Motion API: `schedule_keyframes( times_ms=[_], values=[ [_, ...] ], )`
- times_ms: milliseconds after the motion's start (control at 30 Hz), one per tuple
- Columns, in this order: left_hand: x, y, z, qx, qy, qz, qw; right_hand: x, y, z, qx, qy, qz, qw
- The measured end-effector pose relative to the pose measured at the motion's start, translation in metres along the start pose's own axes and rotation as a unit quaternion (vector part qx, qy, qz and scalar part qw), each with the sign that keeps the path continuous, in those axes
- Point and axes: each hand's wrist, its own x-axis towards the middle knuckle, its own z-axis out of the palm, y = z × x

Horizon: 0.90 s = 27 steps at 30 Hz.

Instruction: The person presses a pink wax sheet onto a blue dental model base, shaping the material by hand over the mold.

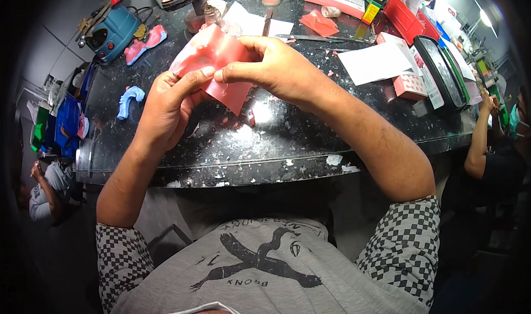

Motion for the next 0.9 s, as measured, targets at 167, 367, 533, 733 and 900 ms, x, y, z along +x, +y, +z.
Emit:
schedule_keyframes(
  times_ms=[167,367,533,733,900],
  values=[
    [0.0,0.0,-0.001,0.031,0.01,0.001,0.999,-0.002,-0.002,0.007,0.023,0.01,-0.026,0.999],
    [-0.001,-0.003,-0.002,0.076,0.001,0.013,0.997,0.0,0.006,0.007,-0.067,0.066,-0.098,0.991],
    [-0.003,-0.002,0.003,0.065,-0.013,0.008,0.998,-0.004,0.001,0.01,-0.072,0.076,-0.097,0.99],
    [-0.001,-0.003,0.001,0.078,-0.012,0.016,0.997,-0.004,-0.001,0.009,-0.051,0.072,-0.068,0.994],
    [-0.003,-0.002,-0.005,0.048,-0.016,-0.031,0.998,-0.003,0.0,0.011,-0.02,0.083,-0.08,0.993]
  ],
)
